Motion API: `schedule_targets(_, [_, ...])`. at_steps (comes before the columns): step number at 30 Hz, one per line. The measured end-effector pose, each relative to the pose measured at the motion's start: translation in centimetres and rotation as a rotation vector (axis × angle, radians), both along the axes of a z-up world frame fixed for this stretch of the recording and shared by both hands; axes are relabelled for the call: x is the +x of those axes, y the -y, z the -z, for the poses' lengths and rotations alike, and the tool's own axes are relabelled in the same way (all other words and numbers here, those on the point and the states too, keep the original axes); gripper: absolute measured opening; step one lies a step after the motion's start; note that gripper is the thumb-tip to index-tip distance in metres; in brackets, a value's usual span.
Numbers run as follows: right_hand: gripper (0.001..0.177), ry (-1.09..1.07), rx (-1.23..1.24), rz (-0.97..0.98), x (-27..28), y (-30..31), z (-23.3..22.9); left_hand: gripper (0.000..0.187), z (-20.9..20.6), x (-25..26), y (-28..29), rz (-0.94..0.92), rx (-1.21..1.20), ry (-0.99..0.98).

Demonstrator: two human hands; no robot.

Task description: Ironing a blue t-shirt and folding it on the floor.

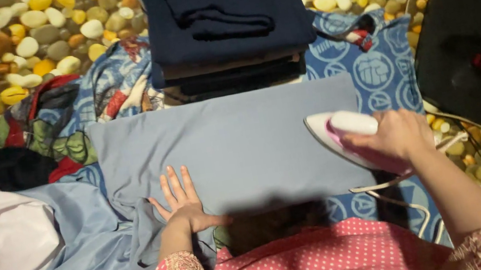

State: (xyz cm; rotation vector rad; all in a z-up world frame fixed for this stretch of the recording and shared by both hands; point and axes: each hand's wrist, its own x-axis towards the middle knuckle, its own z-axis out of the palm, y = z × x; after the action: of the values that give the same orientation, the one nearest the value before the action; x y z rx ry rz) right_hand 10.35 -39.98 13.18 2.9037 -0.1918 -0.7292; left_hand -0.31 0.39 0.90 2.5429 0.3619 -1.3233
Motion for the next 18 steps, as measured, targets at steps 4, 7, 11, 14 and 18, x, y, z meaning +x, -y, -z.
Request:
schedule_targets(4, [0.082, -0.022, 0.022, -0.022, -1.0, -0.8, -0.7, 0.180, -1.6, 0.1, 0.1, -0.016, -0.014, -0.021])
schedule_targets(7, [0.082, -0.032, -0.012, -0.092, -1.0, -0.1, 0.7, 0.178, -1.8, 0.2, 0.1, -0.010, 0.014, -0.034])
schedule_targets(11, [0.087, 0.053, -0.081, -0.029, -0.7, 0.7, 2.6, 0.177, -1.5, 0.1, -0.1, -0.002, 0.003, -0.035])
schedule_targets(14, [0.091, 0.126, -0.119, 0.017, 0.0, 1.0, 3.7, 0.177, -1.4, 0.0, -0.1, -0.005, -0.006, -0.025])
schedule_targets(18, [0.090, 0.243, -0.100, 0.162, 1.1, 0.8, 4.3, 0.177, -1.6, 0.2, 0.0, -0.003, 0.005, -0.036])
